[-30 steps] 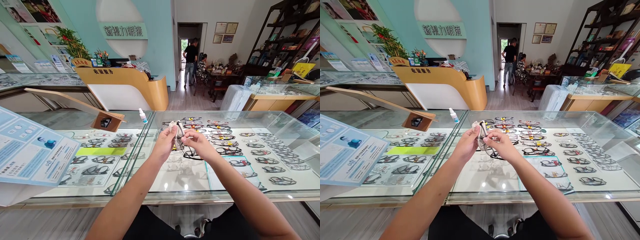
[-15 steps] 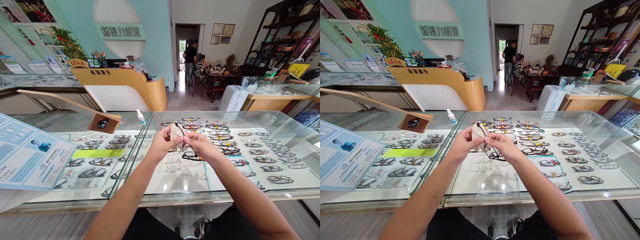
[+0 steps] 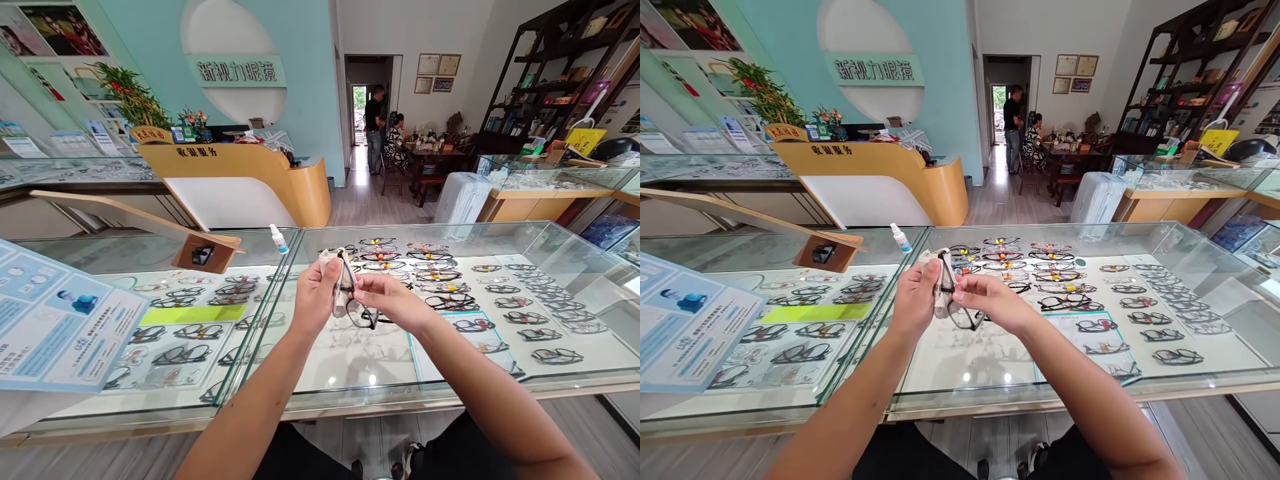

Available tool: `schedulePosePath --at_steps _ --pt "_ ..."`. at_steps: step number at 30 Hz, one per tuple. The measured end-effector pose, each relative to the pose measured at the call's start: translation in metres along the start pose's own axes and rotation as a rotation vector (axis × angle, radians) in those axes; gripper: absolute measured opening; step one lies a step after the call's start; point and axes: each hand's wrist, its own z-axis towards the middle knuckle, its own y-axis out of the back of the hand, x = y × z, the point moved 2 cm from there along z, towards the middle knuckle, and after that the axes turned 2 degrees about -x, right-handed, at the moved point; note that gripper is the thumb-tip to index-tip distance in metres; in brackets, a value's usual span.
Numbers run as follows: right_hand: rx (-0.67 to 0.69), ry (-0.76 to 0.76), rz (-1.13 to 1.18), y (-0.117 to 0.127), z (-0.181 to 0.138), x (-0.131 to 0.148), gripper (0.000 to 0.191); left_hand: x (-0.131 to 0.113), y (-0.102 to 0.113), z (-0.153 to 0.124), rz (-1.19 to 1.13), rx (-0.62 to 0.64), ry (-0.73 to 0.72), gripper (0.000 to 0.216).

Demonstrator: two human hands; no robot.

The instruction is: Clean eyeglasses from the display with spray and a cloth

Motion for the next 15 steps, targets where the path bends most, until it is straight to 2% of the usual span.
schedulePosePath --at_steps 6,8,12,15 --pt "-0.035 0.010 0.024 0.015 0.001 0.003 0.049 -0.002 0.007 0.009 -0.066 0.328 0.117 0.058" --pt "-0.025 0.004 0.030 0.019 0.002 0.002 0.051 -0.002 0.009 0.011 -0.055 0.388 0.123 0.056" --pt "-0.011 -0.029 0.056 0.018 0.004 -0.003 0.055 0.001 0.011 0.011 -0.029 0.393 0.146 0.063" --pt "0.004 -0.029 0.092 0.014 0.004 -0.006 0.055 0.001 0.010 0.009 -0.012 0.297 0.100 0.061"
